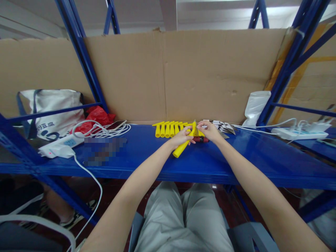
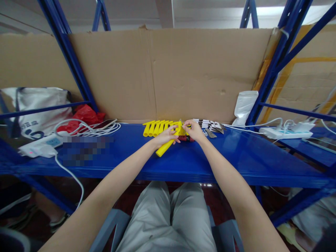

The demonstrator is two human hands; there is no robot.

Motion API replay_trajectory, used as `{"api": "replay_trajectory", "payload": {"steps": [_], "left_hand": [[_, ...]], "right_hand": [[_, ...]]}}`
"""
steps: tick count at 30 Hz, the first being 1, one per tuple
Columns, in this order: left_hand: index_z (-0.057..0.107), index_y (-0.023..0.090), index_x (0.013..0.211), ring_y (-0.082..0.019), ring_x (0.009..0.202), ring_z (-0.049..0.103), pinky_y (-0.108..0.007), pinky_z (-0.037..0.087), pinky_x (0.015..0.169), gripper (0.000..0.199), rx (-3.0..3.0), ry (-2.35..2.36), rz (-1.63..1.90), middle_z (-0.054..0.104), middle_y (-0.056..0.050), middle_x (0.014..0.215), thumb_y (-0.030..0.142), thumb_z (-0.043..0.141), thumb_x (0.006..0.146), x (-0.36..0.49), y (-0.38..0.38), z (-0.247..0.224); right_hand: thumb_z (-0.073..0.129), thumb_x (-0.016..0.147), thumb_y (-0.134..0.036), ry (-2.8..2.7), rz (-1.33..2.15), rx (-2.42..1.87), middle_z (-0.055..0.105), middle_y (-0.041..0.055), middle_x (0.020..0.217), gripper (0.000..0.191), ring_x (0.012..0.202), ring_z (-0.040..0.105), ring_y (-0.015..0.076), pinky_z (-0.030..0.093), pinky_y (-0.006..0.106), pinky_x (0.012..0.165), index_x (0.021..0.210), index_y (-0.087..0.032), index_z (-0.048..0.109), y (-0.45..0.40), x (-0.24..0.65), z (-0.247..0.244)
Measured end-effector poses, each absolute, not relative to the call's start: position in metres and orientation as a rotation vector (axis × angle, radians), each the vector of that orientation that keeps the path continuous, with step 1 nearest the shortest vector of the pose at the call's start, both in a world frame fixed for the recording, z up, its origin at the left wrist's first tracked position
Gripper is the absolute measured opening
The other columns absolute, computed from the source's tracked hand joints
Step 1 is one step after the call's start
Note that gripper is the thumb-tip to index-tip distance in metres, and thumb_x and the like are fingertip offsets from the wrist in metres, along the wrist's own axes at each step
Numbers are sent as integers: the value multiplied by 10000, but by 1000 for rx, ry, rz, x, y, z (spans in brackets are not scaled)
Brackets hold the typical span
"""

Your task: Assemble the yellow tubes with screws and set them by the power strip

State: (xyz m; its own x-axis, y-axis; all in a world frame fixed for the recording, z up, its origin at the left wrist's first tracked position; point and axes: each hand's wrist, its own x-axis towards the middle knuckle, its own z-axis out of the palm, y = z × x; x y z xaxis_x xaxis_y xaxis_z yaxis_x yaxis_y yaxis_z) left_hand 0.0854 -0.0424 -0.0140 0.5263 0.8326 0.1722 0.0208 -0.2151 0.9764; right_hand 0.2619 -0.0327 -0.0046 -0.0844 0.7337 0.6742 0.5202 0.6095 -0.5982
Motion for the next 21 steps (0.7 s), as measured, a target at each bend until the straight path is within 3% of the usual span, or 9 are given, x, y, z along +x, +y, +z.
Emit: {"api": "replay_trajectory", "payload": {"steps": [7,21], "left_hand": [[301,195,1351,-91,579,631,-192,434,492,644,1620,726,871,598,-49,939,11,497,766,85,-43,-14],[312,217,1346,-79,570,630,-185,424,480,647,1682,721,880,598,-108,1094,41,512,756,85,-41,-18]], "right_hand": [[594,736,-345,-1779,221,-901,645,66,887,159,871,582,197,452,356,788,665,-203,575,-24,265,-12],[582,755,-355,-1818,186,-904,644,70,875,166,860,574,200,456,354,760,701,-198,576,-24,265,-13]]}}
